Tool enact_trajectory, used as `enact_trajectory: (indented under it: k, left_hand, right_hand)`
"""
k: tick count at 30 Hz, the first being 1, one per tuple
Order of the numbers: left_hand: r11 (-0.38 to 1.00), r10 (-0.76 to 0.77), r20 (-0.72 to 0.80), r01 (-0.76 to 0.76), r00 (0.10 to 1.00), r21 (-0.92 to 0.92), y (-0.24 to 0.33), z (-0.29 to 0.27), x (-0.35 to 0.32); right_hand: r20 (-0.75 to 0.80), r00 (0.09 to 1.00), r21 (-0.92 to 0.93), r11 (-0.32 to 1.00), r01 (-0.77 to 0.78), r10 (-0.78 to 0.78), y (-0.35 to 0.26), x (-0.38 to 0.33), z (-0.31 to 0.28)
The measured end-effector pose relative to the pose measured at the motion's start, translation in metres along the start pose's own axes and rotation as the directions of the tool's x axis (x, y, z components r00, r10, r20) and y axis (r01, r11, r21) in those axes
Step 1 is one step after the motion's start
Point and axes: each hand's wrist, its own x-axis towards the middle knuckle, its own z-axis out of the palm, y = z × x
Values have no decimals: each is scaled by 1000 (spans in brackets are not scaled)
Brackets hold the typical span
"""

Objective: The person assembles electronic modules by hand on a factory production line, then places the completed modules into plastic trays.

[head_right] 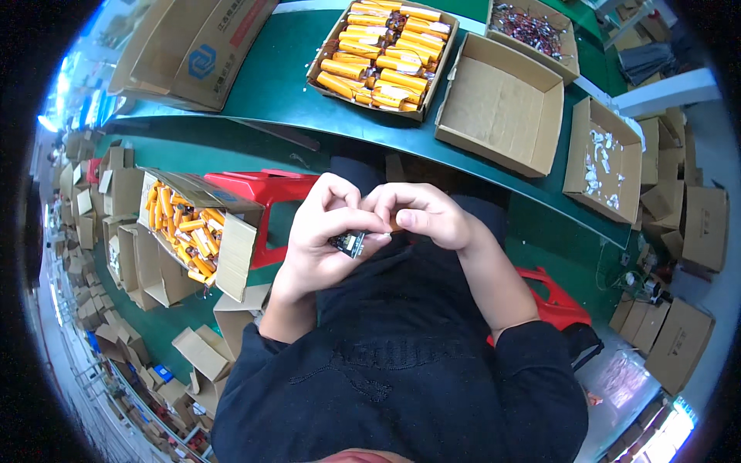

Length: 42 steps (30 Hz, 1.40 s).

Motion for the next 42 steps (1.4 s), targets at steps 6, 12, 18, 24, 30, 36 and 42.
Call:
enact_trajectory:
  k: [6, 12, 18, 24, 30, 36, 42]
  left_hand:
    - [995, 10, -14, -11, 1000, -103, -9, -10, -8]
    - [994, -61, 4, 61, 998, -87, -23, -14, -13]
    - [972, -127, -1, 124, 992, -202, -33, -7, -16]
    - [622, -314, 123, 302, 942, -722, -47, 7, -27]
    - [385, -379, 211, 362, 901, -849, -36, 26, -32]
    - [601, -464, 72, 373, 883, -707, -18, 34, -36]
    - [683, -489, 66, 429, 870, -591, -15, 29, -35]
  right_hand:
    - [136, 929, 332, 868, -369, 343, -14, -4, 15]
    - [-166, 922, 247, 919, -306, 351, -3, -10, 29]
    - [-446, 874, 206, 972, -109, 193, 2, -13, 46]
    - [-435, 785, -643, 762, 73, -442, -16, -14, 51]
    - [-26, 744, -971, 192, 139, -668, -31, -15, 53]
    - [36, 736, -984, 105, 145, -676, -35, -8, 55]
    - [-2, 767, -983, 143, 118, -642, -30, -6, 56]
